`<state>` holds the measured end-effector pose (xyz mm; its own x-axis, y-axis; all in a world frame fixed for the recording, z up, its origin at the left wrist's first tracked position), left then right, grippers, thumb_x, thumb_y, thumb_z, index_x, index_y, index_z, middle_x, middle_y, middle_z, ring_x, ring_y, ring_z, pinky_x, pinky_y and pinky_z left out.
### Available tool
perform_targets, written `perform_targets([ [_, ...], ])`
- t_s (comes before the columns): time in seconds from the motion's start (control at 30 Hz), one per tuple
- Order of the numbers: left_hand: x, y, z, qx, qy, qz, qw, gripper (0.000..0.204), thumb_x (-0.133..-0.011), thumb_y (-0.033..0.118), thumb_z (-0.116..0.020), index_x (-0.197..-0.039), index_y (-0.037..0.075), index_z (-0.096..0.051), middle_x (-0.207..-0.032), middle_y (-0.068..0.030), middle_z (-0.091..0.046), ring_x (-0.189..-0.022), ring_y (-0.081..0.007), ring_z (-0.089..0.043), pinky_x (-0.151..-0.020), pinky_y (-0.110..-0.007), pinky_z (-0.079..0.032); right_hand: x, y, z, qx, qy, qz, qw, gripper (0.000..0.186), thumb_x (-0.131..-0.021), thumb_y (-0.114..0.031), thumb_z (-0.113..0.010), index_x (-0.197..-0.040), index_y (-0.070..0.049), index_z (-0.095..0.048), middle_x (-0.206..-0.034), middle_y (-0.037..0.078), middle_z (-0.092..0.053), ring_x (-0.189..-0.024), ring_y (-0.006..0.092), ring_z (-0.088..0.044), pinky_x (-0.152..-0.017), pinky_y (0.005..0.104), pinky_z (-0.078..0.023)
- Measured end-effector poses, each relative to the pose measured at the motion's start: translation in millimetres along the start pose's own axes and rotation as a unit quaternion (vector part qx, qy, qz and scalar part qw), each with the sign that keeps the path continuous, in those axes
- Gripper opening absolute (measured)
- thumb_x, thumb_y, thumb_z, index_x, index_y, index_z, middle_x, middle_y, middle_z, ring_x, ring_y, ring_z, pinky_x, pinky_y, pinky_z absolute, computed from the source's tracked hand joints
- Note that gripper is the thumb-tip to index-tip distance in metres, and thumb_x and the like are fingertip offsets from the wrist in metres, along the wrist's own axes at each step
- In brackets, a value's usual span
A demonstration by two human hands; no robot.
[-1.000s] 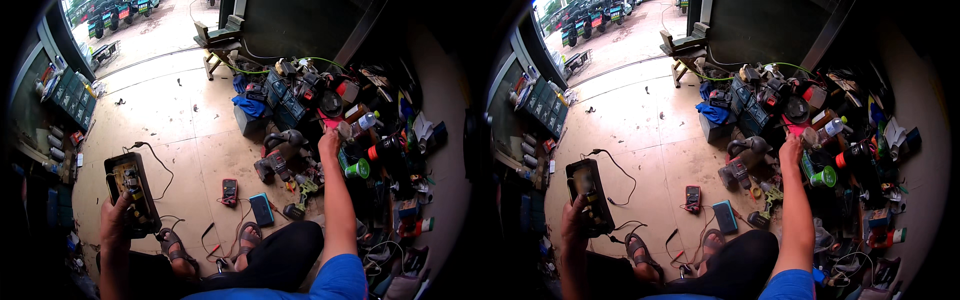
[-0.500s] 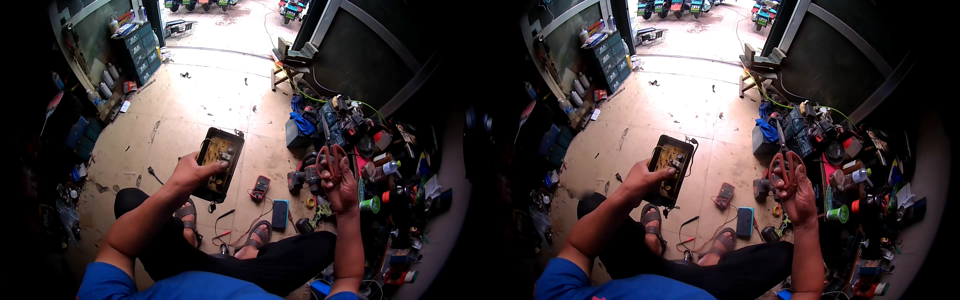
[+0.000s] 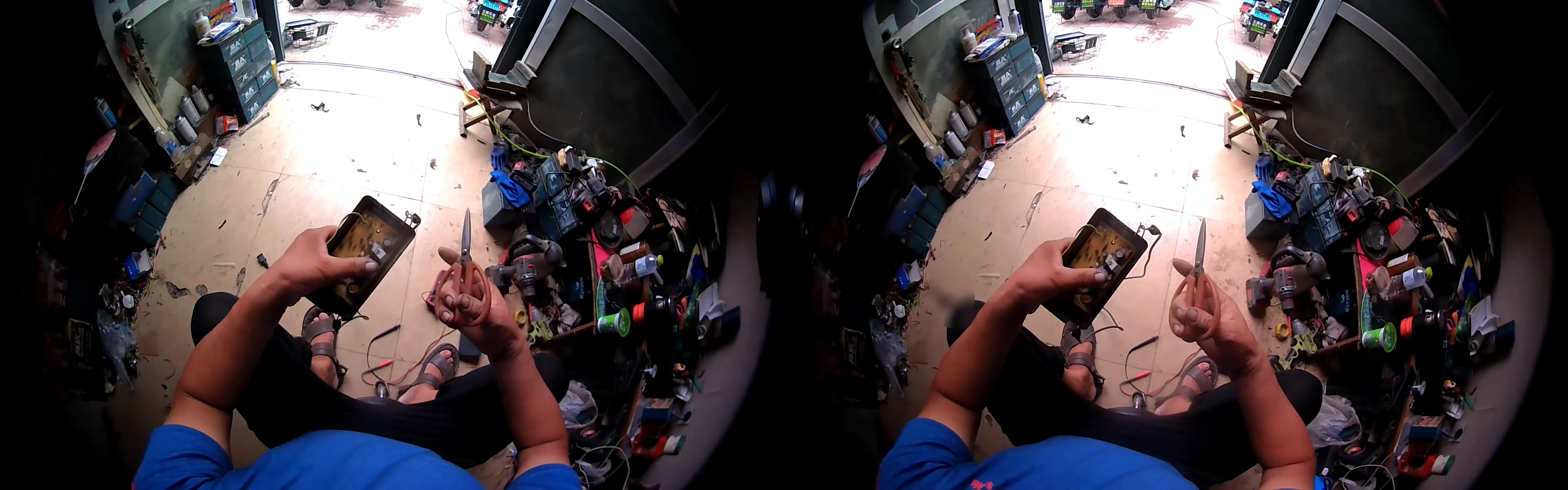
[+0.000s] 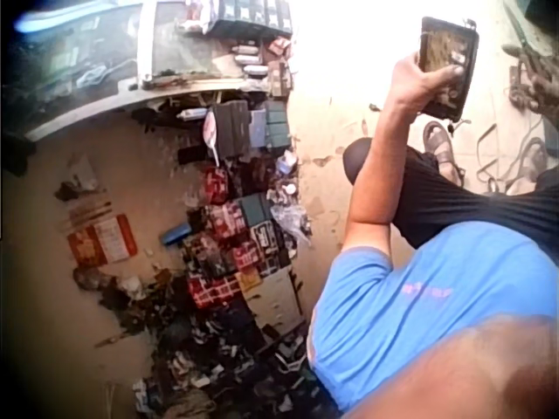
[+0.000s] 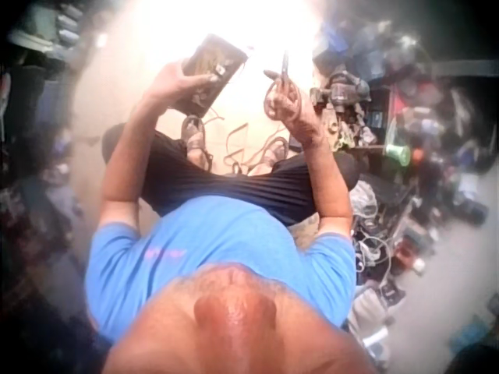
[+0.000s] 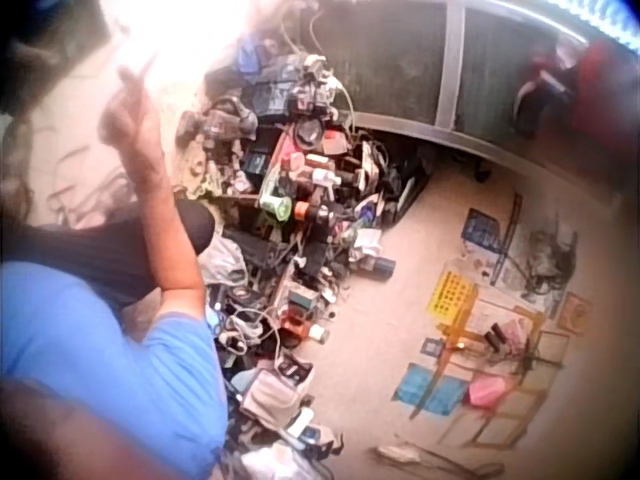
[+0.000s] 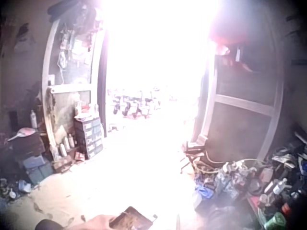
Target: The person handles a circuit board and a plastic housing, cuts a wire using scissors, and touches the components with multimeter probes. They place the board into the housing and use a screwdriver to fasten the two halves of the casing together.
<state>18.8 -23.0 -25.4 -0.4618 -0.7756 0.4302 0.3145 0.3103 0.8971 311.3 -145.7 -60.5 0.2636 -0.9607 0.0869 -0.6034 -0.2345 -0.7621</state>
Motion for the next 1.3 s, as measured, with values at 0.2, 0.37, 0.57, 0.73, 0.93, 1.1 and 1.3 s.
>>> perform_targets([
  [0.2, 2.4, -10.4, 8.7, -0.066, -0.024, -0.057, 0.996, 0.061, -0.079, 0.033, -0.097, -0.119, -0.004, -0.071, -0.101, -0.0087, -0.076, -0.089, -0.0151, -0.071, -0.083, -0.031, -0.06, -6.7, 17.6, -2.7, 0.245, 0.055, -0.066, 0.966, 0.066, -0.097, -0.026, -0.087, -0.151, -0.001, -0.057, -0.092, 0.002, -0.063, -0.08, 0.0097, -0.066, -0.065, 0.0229, -0.049],
  [0.37, 0.3, -3.8, 9.8, -0.061, -0.053, -0.052, 0.995, 0.06, -0.079, 0.026, -0.096, -0.124, -0.003, -0.07, -0.106, -0.0067, -0.076, -0.093, -0.0132, -0.07, -0.087, -0.03, -0.059, -3.7, 36.6, 3.3, 0.303, 0.061, -0.081, 0.948, 0.063, -0.097, -0.027, -0.088, -0.15, -0.003, -0.062, -0.091, -0.003, -0.066, -0.087, 0.0087, -0.065, -0.079, 0.027, -0.055],
  [0.57, 0.1, -2.4, 10.2, -0.075, -0.077, -0.055, 0.993, 0.065, -0.076, 0.036, -0.099, -0.119, -0.004, -0.071, -0.101, -0.0097, -0.076, -0.09, -0.017, -0.071, -0.085, -0.032, -0.059, 1.9, 44.2, 7.9, 0.383, 0.037, -0.083, 0.919, 0.065, -0.1, -0.038, -0.083, -0.154, -0.009, -0.061, -0.107, 0.004, -0.074, -0.103, 0.0123, -0.07, -0.091, 0.0296, -0.058],
  [0.73, -6.0, -6.4, 12.1, -0.177, -0.094, -0.001, 0.98, 0.07, -0.073, 0.037, -0.103, -0.12, -0.005, -0.072, -0.099, -0.0109, -0.077, -0.088, -0.0166, -0.072, -0.083, -0.031, -0.06, 0.9, 36.9, 5.9, 0.409, 0.054, -0.072, 0.908, 0.066, -0.1, -0.035, -0.084, -0.155, -0.006, -0.06, -0.113, 0.005, -0.071, -0.11, 0.0119, -0.067, -0.097, 0.0297, -0.056],
  [0.93, -14.8, -10.4, -3.1, -0.201, -0.108, 0.059, 0.972, 0.076, -0.069, 0.048, -0.103, -0.114, -0.006, -0.073, -0.094, -0.012, -0.077, -0.083, -0.0184, -0.073, -0.078, -0.033, -0.061, -4.7, 40.7, 3.0, 0.668, 0.071, 0.178, 0.719, 0.062, -0.088, -0.022, -0.089, -0.141, 0.002, -0.066, -0.102, 0.02, -0.07, -0.092, 0.036, -0.069, -0.084, 0.0442, -0.057],
  [1.1, -20.0, -17.1, -7.3, -0.199, -0.113, 0.074, 0.971, 0.077, -0.069, 0.048, -0.103, -0.113, -0.007, -0.073, -0.094, -0.0129, -0.077, -0.084, -0.0207, -0.074, -0.078, -0.034, -0.061, -5.0, 33.2, 4.8, 0.743, 0.038, 0.227, 0.629, 0.061, -0.083, -0.019, -0.087, -0.137, 0.003, -0.069, -0.098, 0.017, -0.064, -0.093, 0.0355, -0.063, -0.084, 0.045, -0.054],
  [1.3, -22.2, -18.7, -12.1, -0.234, -0.092, 0.057, 0.966, 0.076, -0.069, 0.048, -0.103, -0.112, -0.007, -0.073, -0.095, -0.0148, -0.077, -0.084, -0.0209, -0.074, -0.078, -0.036, -0.062, -5.4, 35.2, 6.5, 0.772, 0.049, 0.23, 0.591, 0.055, -0.083, -0.013, -0.082, -0.134, 0.003, -0.071, -0.094, 0.016, -0.062, -0.089, 0.0334, -0.062, -0.082, 0.0442, -0.054],
])
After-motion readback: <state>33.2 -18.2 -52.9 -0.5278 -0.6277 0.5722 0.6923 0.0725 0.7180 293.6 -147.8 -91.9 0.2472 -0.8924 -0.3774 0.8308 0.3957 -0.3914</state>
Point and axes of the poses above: each hand's wrist, its own x-axis away from the middle knuckle, its own z-axis out of the back of the hand, y = z × x, the point moved 1 cm from there along -x, towards the middle knuckle
